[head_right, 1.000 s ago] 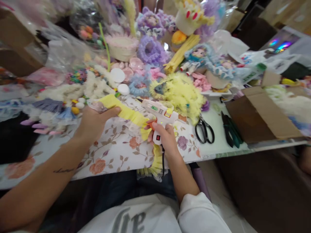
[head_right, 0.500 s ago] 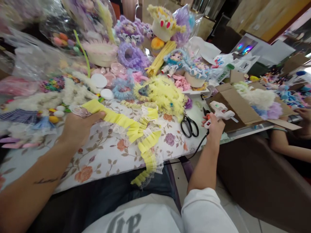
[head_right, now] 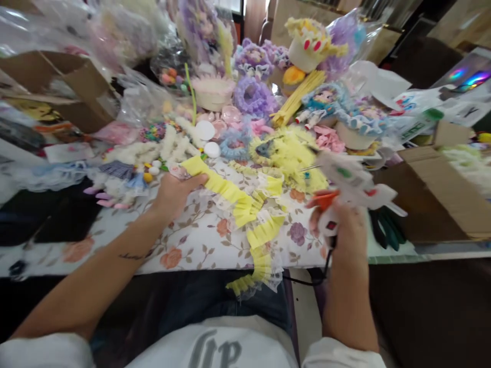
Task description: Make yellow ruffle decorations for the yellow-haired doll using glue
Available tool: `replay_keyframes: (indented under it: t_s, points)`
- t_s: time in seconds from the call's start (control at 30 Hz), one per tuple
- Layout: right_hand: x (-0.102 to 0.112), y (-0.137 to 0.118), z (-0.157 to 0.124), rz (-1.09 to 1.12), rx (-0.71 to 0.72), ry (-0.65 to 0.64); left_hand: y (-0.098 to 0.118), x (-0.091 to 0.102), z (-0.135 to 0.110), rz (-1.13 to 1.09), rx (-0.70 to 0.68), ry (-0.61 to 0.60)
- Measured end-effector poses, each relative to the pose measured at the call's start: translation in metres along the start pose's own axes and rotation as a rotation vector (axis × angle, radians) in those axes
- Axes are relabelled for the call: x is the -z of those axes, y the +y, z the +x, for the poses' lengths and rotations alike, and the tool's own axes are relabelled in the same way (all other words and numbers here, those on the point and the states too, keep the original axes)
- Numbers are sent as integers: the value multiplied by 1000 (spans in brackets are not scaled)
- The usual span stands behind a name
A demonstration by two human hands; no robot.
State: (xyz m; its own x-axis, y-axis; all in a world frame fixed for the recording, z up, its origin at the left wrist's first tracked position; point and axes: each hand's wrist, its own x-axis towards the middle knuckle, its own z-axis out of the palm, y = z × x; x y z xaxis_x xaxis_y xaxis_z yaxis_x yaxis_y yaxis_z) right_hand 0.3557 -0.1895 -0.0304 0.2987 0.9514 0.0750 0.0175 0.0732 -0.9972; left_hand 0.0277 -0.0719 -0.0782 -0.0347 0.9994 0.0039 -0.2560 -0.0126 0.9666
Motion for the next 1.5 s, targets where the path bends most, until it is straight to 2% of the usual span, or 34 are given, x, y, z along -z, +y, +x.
replay_keyframes:
  t_s: [0.07, 0.13, 0.2, 0.27, 0.4, 0.53, 0.83, 1.13, 1.5]
  points:
    - [-43, 2, -12, 63, -101, -184, 2, -1, -1, 1, -28, -29]
    - [-80, 9, -18, 86, -200, -309, 2, 0, -2, -10, -18, -40]
    - [-104, 19, -20, 139, -266, -387, 2, 1, -2, -11, -13, -49]
    - [-116, 29, -20, 205, -292, -414, 2, 2, -2, -10, -21, -65]
    - [-119, 33, -23, 250, -313, -402, 6, 0, -4, -61, -16, -105]
    - [-118, 29, -26, 259, -352, -400, 11, -4, -8, -158, 58, -146]
    - [-119, 31, -27, 314, -370, -398, 14, -6, -11, -306, 229, -128]
    - [-122, 28, -28, 292, -374, -390, 18, -10, -14, -288, 239, -128]
    - [-121, 30, -27, 270, -372, -381, 18, -8, -14, -312, 253, -193]
